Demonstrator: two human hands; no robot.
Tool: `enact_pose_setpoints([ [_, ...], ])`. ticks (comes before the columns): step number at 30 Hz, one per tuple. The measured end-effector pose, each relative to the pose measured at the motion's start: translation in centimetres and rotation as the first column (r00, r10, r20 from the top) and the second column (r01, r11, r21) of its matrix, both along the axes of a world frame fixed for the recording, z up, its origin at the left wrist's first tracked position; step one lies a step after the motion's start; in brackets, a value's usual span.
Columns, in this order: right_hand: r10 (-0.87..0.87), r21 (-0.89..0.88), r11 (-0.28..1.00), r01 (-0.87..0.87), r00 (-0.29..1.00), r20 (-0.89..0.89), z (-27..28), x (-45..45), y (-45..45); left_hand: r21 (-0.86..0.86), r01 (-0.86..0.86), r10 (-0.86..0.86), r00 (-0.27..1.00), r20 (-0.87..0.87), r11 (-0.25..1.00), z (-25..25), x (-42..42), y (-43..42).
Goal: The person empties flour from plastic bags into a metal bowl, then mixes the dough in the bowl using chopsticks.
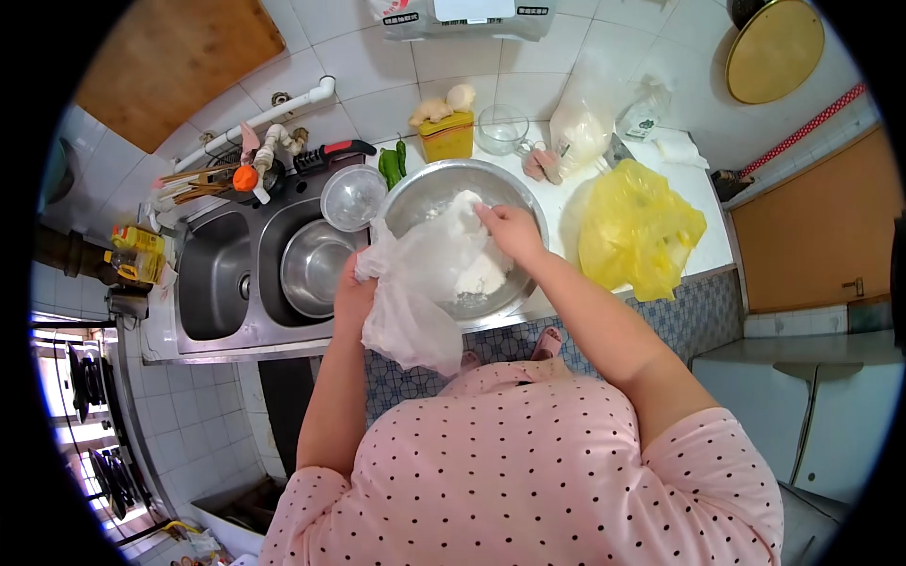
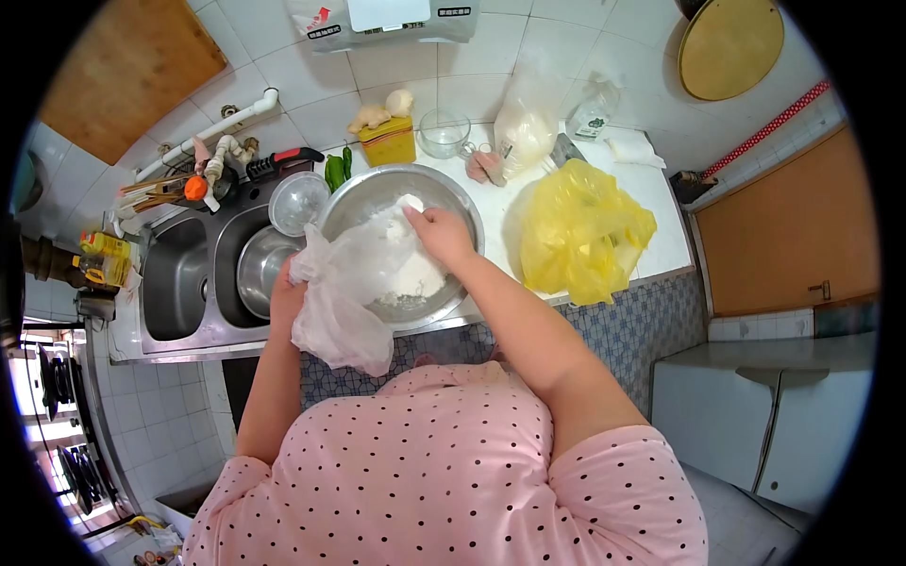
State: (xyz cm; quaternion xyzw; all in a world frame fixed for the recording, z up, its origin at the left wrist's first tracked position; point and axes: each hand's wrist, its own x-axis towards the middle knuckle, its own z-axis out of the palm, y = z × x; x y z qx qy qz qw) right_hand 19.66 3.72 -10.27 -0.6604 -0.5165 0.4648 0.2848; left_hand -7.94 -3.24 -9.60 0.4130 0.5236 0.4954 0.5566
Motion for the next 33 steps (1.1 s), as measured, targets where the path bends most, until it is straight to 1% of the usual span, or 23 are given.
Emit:
enact_pose_setpoints([
  [1, -0.040, -0.055, 0.998, 0.036, 0.997, -0.071, -0.7, 0.0, 0.3, 0.004, -0.005, 0.005, 1.000, 0.004, 1.000, -0.5, -0.2, 0.1],
  [4, -0.088, 0.064, 0.994, 0.089, 0.996, -0.018, -2.2, -0.7, -0.5, 0.009, -0.025, 0.024, 0.999, 0.027, 1.000, -1.0, -0.4, 0.4],
  [6, 0.024, 0.074, 0.997, -0.021, 0.999, -0.043, -2.1, -0.3, -1.7, -0.009, -0.039, 0.039, 0.998, 0.054, 0.999, -0.6, -0.1, 0.4],
  [7, 0.083, 0.081, 0.994, -0.078, 0.995, -0.055, -1.8, -0.2, -2.3, -0.026, -0.048, 0.051, 0.992, 0.111, 0.999, -0.2, 0.2, 0.4],
  [9, 0.050, 0.087, 0.996, -0.031, 0.973, -0.223, -1.3, -1.0, -4.0, -0.057, -0.065, 0.077, 0.972, 0.223, 0.996, 0.6, 0.8, 0.4],
  [10, 0.034, 0.088, 0.996, -0.007, 0.952, -0.305, -0.1, -1.4, -4.8, -0.044, -0.073, 0.081, 0.975, 0.209, 0.996, 0.6, 1.1, 0.7],
  [11, 0.073, -0.024, 0.995, -0.094, 0.893, -0.443, 1.3, -1.3, -5.5, -0.029, -0.081, 0.085, 0.977, 0.196, 0.996, 0.3, 1.5, 1.1],
  [14, 0.298, 0.155, 0.953, -0.259, 0.891, -0.343, 4.0, -2.2, -7.4, 0.026, -0.124, 0.119, 0.981, 0.154, 0.992, 0.7, 4.4, 2.2],
  [15, 0.390, 0.161, 0.920, -0.358, 0.878, -0.278, 5.2, -2.1, -7.5, 0.048, -0.140, 0.132, 0.981, 0.141, 0.989, 0.9, 5.8, 2.5],
  [18, 0.440, 0.336, 0.845, -0.417, 0.898, 0.007, 6.2, -2.3, -7.7, -0.013, -0.095, 0.092, 0.909, 0.407, 0.995, 1.3, 9.0, 2.8],
  [19, 0.437, 0.367, 0.835, -0.410, 0.899, 0.009, 6.5, -2.2, -7.7, -0.061, -0.048, 0.071, 0.872, 0.485, 0.997, 1.1, 9.3, 3.0],
  [21, 0.423, 0.371, 0.817, -0.442, 0.896, 0.135, 6.2, -1.6, -7.2, -0.150, 0.062, 0.046, 0.778, 0.626, 0.987, 0.8, 9.8, 3.3],
  [23, 0.433, 0.336, 0.798, -0.501, 0.863, 0.259, 6.2, -0.9, -6.9, -0.258, 0.149, 0.051, 0.773, 0.633, 0.955, 1.4, 9.8, 4.2],
  [25, 0.474, 0.250, 0.777, -0.578, 0.798, 0.372, 7.3, -0.4, -6.5, -0.220, 0.097, -0.016, 0.938, 0.347, 0.971, 1.5, 10.4, 4.5],
  [26, 0.453, 0.371, 0.726, -0.579, 0.809, 0.375, 7.0, -0.2, -6.4, -0.090, 0.042, -0.040, 0.999, 0.016, 0.995, 1.1, 10.9, 4.7],
  [27, 0.434, 0.483, 0.664, -0.571, 0.820, 0.373, 6.3, -0.1, -6.3, 0.052, 0.032, -0.014, 0.949, -0.316, 0.998, 0.5, 11.4, 4.7],
  [28, 0.414, 0.588, 0.588, -0.556, 0.831, 0.372, 5.9, 0.0, -6.1, 0.063, -0.009, 0.023, 0.973, -0.229, 0.998, -0.3, 11.4, 5.1],
  [30, 0.355, 0.666, 0.660, -0.348, 0.926, 0.132, 5.3, 0.3, -6.4, 0.068, -0.093, 0.097, 0.994, -0.045, 0.993, -3.2, 10.2, 6.4],
  [31, 0.317, 0.681, 0.693, -0.235, 0.949, 0.006, 4.9, 0.6, -6.8, 0.107, -0.050, 0.020, 0.964, 0.267, 0.993, -6.6, 8.6, 7.4],
  [32, 0.175, 0.630, 0.763, -0.145, 0.985, 0.015, 4.1, 1.4, -6.8, 0.074, -0.098, 0.068, 0.938, 0.340, 0.992, -6.1, 7.9, 7.1],
  [33, 0.029, 0.578, 0.815, -0.043, 0.999, 0.033, 3.1, 2.9, -6.6, 0.038, -0.144, 0.116, 0.906, 0.408, 0.989, -4.4, 7.3, 6.5],
])
